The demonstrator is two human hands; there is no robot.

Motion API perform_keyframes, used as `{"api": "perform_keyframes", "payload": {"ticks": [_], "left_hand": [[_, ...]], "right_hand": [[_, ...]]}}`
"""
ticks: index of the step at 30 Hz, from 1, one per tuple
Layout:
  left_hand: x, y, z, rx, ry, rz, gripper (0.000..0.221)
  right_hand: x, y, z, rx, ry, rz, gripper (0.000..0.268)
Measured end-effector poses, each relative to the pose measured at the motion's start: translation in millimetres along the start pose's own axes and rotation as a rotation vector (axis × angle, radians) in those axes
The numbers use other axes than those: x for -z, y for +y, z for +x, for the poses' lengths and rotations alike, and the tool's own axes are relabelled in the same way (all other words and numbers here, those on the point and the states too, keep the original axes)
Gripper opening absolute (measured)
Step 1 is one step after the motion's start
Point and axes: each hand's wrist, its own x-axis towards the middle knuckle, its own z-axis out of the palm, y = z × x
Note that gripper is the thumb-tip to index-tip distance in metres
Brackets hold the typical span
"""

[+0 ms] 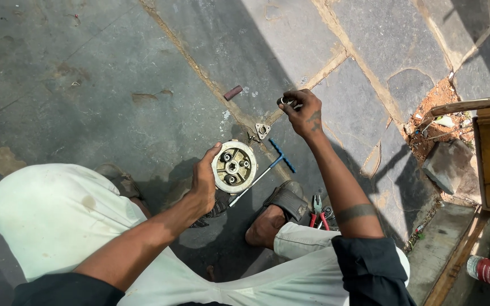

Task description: The person sits on the ground and uses a T-handle wrench to loosen the nut on a motorcycle clutch hub. They disassemble the hub, removing gears, plates, bearings and washers, laying parts on the ground, then wipe the hub and parts with a cloth.

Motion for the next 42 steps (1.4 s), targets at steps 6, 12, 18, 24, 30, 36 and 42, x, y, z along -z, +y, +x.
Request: {"api": "perform_keyframes", "payload": {"ticks": [6, 12, 18, 24, 30, 36, 42], "left_hand": [[-6.7, 6.7, -7.3, -0.01, -0.02, -0.026, 0.049], [-11.0, 12.1, -9.5, 0.156, 0.151, 0.047, 0.047], [-4.9, 8.2, -10.8, 0.105, 0.091, 0.027, 0.051], [-2.5, 3.9, -7.2, 0.144, 0.087, 0.057, 0.053], [-4.3, -0.4, -1.1, 0.18, 0.216, 0.14, 0.052], [-10.4, 1.5, -9.3, 0.051, 0.022, 0.014, 0.054], [-15.7, 19.5, -23.5, 0.021, -0.011, 0.019, 0.056]], "right_hand": [[-99.1, 129.3, 7.7, -0.169, 0.119, -0.023, 0.033], [-178.3, 196.5, -32.9, -0.273, 0.088, 0.049, 0.034], [-204.6, 201.8, -46.8, -0.327, 0.127, 0.118, 0.033], [-213.2, 206.0, -46.0, -0.333, 0.083, 0.087, 0.035], [-181.7, 188.2, -28.7, -0.351, 0.054, 0.043, 0.063], [-60.0, 92.2, -1.8, -0.051, -0.11, -0.209, 0.051], [45.4, -64.4, -48.2, 0.328, -0.197, -0.105, 0.027]]}}
